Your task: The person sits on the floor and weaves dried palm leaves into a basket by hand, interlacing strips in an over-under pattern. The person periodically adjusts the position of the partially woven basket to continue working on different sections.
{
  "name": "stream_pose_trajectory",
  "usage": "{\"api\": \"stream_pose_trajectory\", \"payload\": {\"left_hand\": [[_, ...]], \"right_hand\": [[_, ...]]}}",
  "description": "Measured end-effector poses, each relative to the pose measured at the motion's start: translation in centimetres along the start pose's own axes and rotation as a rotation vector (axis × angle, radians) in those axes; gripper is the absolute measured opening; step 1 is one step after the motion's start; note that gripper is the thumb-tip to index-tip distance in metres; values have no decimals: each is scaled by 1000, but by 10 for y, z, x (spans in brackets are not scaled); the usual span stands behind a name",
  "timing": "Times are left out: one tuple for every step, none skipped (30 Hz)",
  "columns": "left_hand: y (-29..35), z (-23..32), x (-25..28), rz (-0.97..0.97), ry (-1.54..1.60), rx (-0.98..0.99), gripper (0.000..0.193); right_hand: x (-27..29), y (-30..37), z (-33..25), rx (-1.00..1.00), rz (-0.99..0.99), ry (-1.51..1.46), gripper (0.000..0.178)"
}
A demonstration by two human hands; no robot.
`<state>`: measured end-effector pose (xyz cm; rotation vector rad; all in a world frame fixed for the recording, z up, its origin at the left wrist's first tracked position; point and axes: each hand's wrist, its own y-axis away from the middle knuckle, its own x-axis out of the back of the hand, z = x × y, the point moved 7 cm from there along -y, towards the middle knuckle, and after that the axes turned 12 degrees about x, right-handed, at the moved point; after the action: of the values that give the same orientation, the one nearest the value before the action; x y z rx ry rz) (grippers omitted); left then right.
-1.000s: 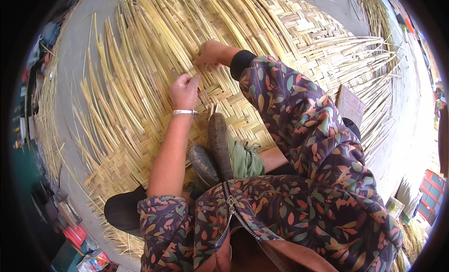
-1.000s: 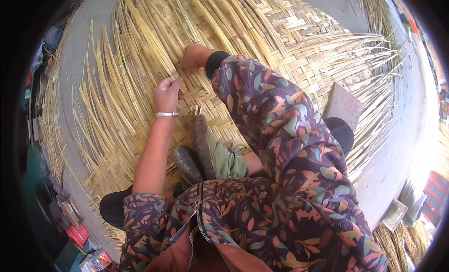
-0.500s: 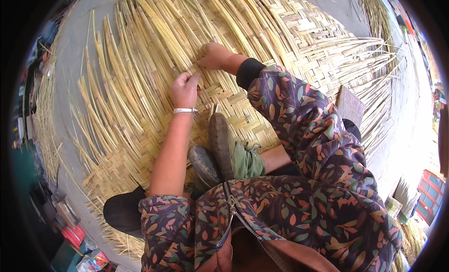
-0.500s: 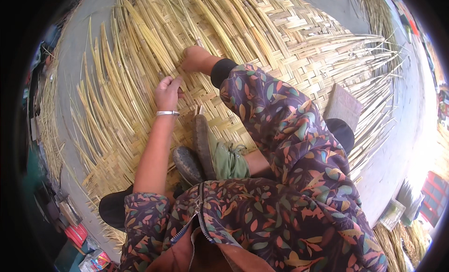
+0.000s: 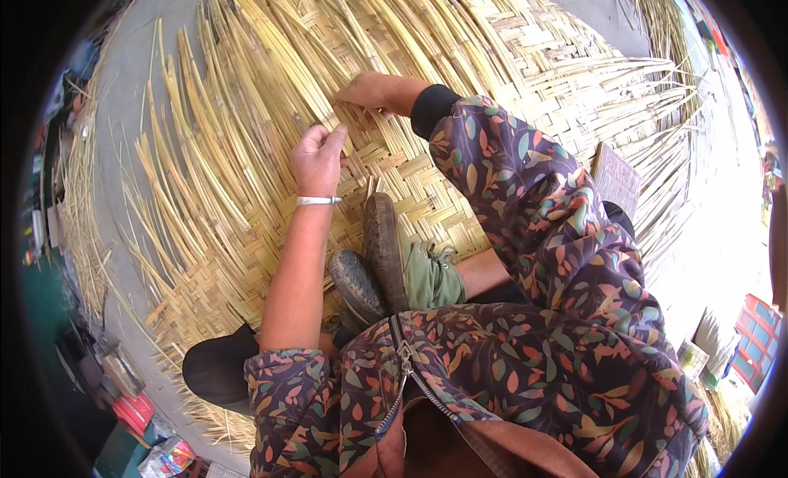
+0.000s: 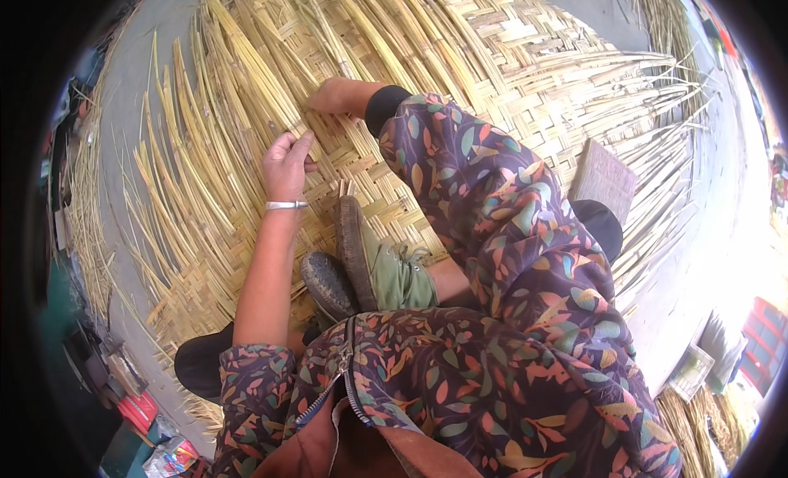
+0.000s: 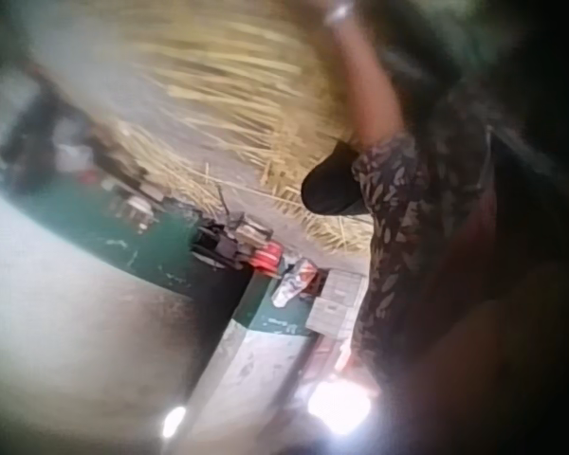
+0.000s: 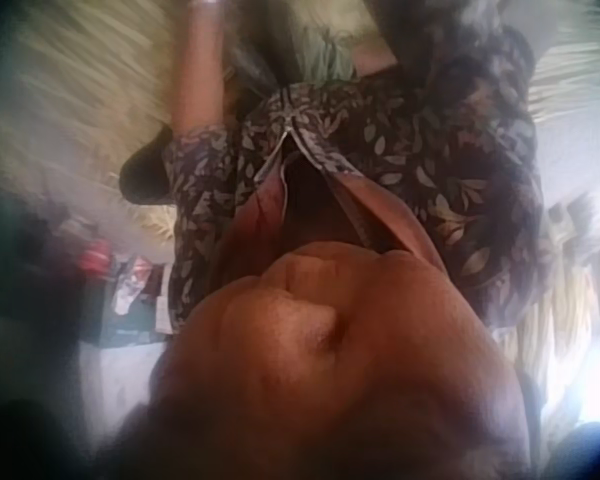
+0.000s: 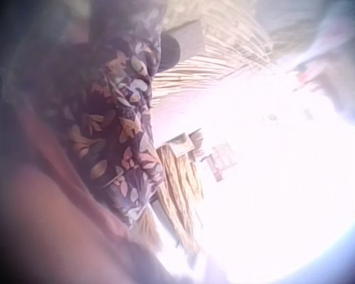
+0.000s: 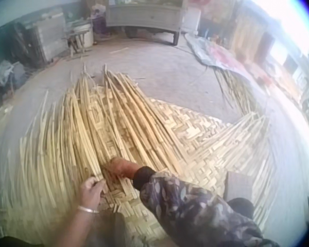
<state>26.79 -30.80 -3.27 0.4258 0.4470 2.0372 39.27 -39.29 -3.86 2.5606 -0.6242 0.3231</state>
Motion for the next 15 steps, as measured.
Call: {"api": "stream_pose_trajectory", "payload": {"left_hand": [[0, 0, 1, 4, -14, -1, 30], [1, 0, 1, -1, 2, 0, 30], [1, 0, 0, -9, 19, -1, 29], [1, 1, -2, -17, 37, -2, 29], [1, 1, -4, -16, 37, -1, 28], [1, 1, -4, -10, 35, 1, 28], [1, 1, -5, -5, 34, 3, 28], [0, 1, -6, 1, 32, 10, 27], [-2, -1, -5, 11, 30, 19, 27], [-3, -2, -5, 19, 28, 28, 27], [-5, -4, -5, 32, 10, 47, 26], [-7, -5, -4, 49, -6, 65, 26], [-8, -5, -2, 65, -23, 84, 26], [-10, -7, -2, 70, -55, 113, 24], [-10, -4, -5, 70, -87, 142, 23]], "right_hand": [[-3, 0, 9, -94, 30, -176, 38], [-6, 0, 11, -82, 12, -211, 38], [-8, 1, 16, -71, -2, -245, 38], [-8, 2, 20, -59, -17, -278, 38], [-5, 1, 24, -41, -14, -222, 39], [-3, 1, 26, -21, -16, -168, 40], [-2, 0, 27, -2, -17, -114, 41], [1, -2, 26, 57, 26, 10, 43], [3, -2, 21, 117, 66, 134, 44], [5, -2, 15, 177, 107, 257, 46], [6, 0, 15, 177, 143, 293, 46], [5, 3, 13, 179, 178, 329, 47], [4, 7, 10, 182, 213, 365, 48], [4, 10, 8, 181, 237, 367, 48], [5, 15, 10, 176, 266, 371, 49]]}}
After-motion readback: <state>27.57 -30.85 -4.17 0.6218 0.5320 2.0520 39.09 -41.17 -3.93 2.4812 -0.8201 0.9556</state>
